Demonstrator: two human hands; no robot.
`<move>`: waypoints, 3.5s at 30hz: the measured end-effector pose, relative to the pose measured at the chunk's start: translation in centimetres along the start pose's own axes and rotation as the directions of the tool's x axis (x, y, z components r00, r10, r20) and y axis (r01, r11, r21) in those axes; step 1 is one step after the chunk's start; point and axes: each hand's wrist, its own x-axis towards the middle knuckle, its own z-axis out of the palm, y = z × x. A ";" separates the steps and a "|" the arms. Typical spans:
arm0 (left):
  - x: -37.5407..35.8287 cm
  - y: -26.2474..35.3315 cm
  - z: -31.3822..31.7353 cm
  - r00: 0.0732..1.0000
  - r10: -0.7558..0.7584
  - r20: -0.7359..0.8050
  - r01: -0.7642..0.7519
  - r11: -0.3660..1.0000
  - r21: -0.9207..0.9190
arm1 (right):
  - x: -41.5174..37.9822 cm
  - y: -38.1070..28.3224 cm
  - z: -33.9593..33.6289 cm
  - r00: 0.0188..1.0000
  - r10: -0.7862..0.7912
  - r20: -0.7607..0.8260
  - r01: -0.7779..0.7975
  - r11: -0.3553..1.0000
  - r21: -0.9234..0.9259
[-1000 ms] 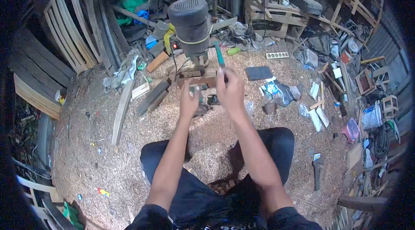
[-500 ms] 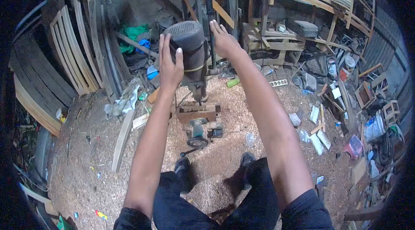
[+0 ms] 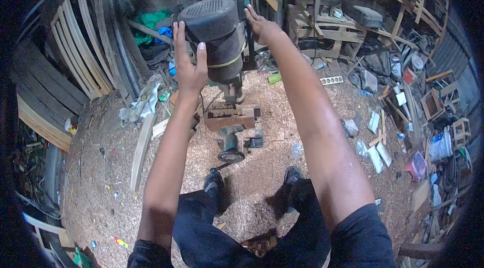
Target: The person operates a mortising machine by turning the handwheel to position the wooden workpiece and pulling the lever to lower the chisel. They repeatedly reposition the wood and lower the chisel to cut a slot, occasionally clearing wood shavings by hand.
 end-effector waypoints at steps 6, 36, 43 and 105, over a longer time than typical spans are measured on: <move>-0.9 -0.3 0.1 1.000 0.009 -0.011 -0.009 1.000 -0.005 | 2.2 0.2 1.8 0.996 0.085 -0.019 -0.085 0.995 -0.043; -45.8 -6.0 -8.1 0.159 -0.870 0.467 0.326 0.492 0.807 | -30.2 -22.6 25.2 0.891 0.191 0.412 -0.343 0.878 0.335; -48.2 -8.3 -8.2 0.196 -0.868 0.456 0.355 0.496 0.793 | -29.1 -22.8 23.9 0.887 0.135 0.442 -0.300 0.895 0.329; 5.0 1.8 2.3 0.997 -0.001 0.076 -0.017 0.971 0.240 | -12.9 -11.3 -11.5 0.880 0.470 -0.064 0.090 -0.032 0.995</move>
